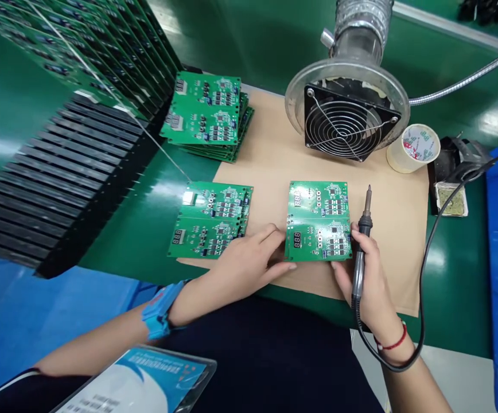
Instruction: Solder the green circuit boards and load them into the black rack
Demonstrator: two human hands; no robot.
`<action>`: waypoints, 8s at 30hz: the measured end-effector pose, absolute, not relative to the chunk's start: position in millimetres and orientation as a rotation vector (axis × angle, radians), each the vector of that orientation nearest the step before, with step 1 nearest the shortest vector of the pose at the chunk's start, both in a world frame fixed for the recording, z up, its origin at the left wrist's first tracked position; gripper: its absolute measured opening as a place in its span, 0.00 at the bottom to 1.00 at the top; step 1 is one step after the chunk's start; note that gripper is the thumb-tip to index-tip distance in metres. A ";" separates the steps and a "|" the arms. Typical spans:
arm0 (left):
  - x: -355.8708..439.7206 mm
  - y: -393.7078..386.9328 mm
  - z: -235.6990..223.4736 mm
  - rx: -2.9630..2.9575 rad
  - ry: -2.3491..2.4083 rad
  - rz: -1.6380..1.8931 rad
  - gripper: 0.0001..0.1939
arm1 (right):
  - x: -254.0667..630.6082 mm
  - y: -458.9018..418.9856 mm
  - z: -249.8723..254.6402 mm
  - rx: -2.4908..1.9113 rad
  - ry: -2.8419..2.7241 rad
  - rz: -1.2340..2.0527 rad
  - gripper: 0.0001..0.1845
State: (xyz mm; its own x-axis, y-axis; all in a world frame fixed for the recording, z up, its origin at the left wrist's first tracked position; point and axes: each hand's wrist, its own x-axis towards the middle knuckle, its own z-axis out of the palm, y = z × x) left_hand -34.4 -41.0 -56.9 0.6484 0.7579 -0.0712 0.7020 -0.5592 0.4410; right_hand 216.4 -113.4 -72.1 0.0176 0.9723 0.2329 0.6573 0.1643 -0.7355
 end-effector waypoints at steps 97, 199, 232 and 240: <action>-15.5 17.2 -20.3 2.780 1.109 0.862 0.12 | 216.4 -96.7 -48.7 -1.439 -1.382 0.210 0.08; -5.0 3.4 -26.4 2.694 0.913 0.849 0.11 | 220.9 -110.7 -55.8 -1.167 -1.397 0.154 0.10; 4.2 -3.7 -26.8 2.845 0.890 0.698 0.16 | 224.0 -112.0 -57.2 -1.085 -1.404 0.068 0.11; 10.8 -7.6 -28.5 2.886 0.841 0.636 0.18 | 224.9 -112.7 -53.5 -1.090 -1.438 0.133 0.11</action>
